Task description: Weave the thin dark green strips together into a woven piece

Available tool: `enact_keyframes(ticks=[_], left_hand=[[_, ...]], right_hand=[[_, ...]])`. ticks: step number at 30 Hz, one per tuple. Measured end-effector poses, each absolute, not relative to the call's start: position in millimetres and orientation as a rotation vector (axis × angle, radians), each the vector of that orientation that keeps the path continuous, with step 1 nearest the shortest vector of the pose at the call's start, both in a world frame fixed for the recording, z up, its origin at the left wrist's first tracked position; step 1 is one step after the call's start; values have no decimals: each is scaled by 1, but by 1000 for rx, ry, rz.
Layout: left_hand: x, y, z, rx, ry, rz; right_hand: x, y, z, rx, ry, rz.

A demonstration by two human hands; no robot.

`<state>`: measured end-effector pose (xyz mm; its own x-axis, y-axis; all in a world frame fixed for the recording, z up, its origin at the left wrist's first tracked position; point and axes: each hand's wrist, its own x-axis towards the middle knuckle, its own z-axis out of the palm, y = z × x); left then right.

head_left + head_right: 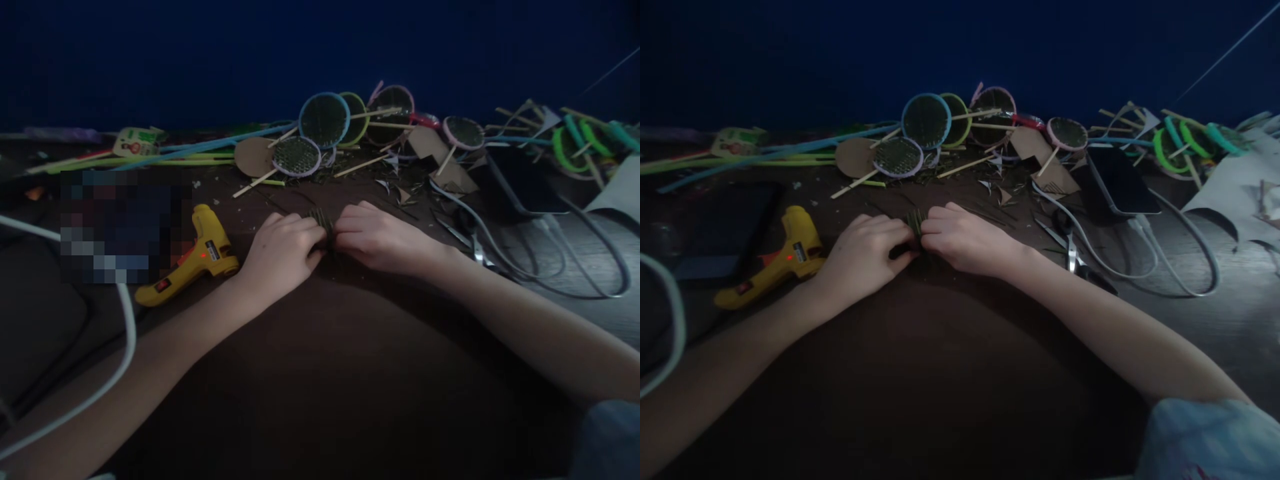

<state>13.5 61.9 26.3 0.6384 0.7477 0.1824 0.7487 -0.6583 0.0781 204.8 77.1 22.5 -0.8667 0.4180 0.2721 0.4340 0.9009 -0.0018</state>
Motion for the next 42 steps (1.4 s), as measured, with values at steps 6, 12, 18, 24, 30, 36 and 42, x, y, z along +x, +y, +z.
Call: enact_keyframes(ticks=[6,12,18,24,30,36,42], left_hand=[[14,62,26,-2852,-1310,-314],[10,68,30,-3006,-1476,-427],[7,71,27,-2909,-1598,-659],[9,69,19,-2916,-1631,-539],[10,68,20,-2912,-1687,-497],[11,68,20,-2912,-1709,-494],[10,68,20,-2922,-1695,-496]], right_hand=[[205,78,21,-673,-2761,13],[212,85,16,-810,-2473,293],[215,87,15,-1055,-2261,184],[208,80,11,-1090,-2348,262],[206,78,5,-1097,-2383,284],[206,78,7,-1098,-2396,298],[206,78,7,-1102,-2383,329]])
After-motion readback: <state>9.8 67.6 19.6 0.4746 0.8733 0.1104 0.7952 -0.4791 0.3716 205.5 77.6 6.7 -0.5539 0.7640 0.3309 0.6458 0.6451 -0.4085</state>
